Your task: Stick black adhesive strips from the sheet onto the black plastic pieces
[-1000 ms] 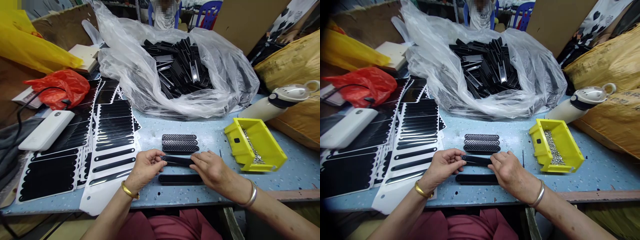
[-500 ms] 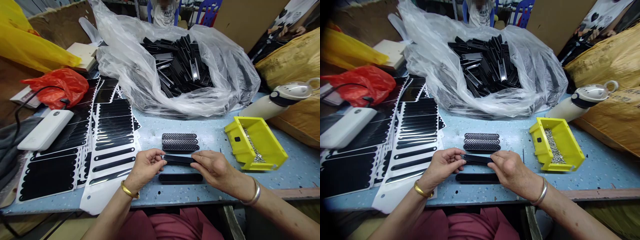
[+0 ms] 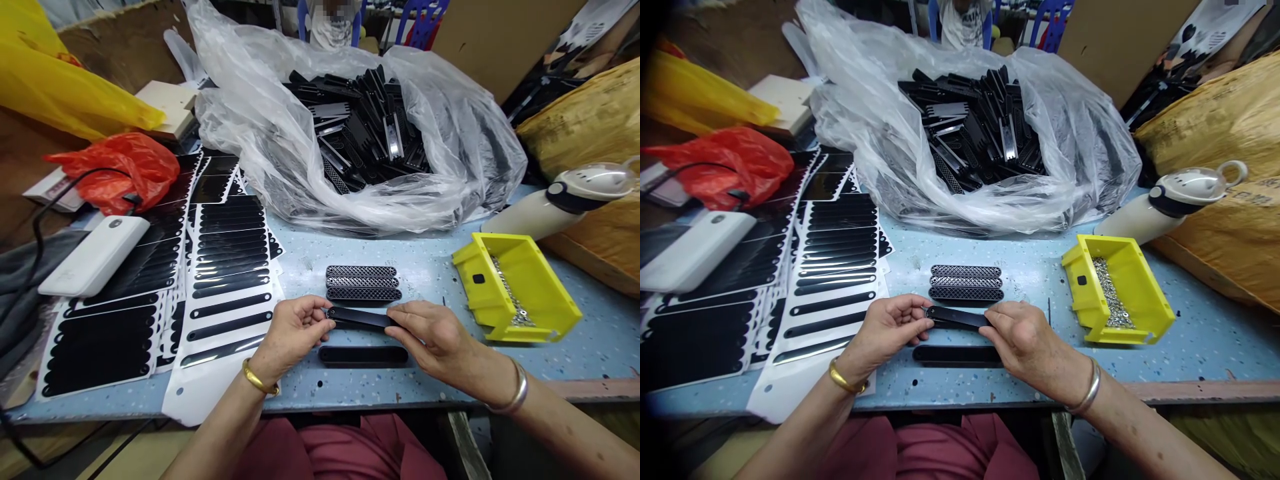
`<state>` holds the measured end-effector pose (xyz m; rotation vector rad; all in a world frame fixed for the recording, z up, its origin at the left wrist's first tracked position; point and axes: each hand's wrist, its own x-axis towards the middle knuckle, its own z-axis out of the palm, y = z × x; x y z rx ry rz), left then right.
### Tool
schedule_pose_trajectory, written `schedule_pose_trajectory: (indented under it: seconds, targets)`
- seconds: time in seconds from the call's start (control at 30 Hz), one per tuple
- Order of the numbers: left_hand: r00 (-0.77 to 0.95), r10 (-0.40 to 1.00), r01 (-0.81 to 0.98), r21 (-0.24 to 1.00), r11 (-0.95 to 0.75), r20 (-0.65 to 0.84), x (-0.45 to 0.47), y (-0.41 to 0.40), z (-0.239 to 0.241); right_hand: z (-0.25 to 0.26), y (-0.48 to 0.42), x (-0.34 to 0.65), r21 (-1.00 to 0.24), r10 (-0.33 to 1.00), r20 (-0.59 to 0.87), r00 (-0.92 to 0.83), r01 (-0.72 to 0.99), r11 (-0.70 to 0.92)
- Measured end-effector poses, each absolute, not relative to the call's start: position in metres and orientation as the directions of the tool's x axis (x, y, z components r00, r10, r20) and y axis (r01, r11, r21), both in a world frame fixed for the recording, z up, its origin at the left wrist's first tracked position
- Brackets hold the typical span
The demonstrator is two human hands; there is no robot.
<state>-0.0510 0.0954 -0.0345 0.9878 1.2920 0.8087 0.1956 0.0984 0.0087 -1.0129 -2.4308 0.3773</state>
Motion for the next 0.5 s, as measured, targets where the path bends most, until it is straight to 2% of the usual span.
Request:
schedule_pose_trajectory:
  seconds: [0.17, 0.5]
  targets:
    - [0.122, 0.902, 0.031, 0.910, 0.414, -0.415, -0.0512, 0.0955, -0.0330, 0.0086, 0.0968, 0.1957, -0.408, 0.729, 0.329, -0.600, 0.606, 0.683]
    - [0.140, 0.902, 0.066, 0.913, 0.402, -0.407, -0.0511, 0.0967, -0.0329, 0.0055, 0.0981, 0.1976, -0.379, 0.709, 0.237, -0.664, 0.609, 0.697]
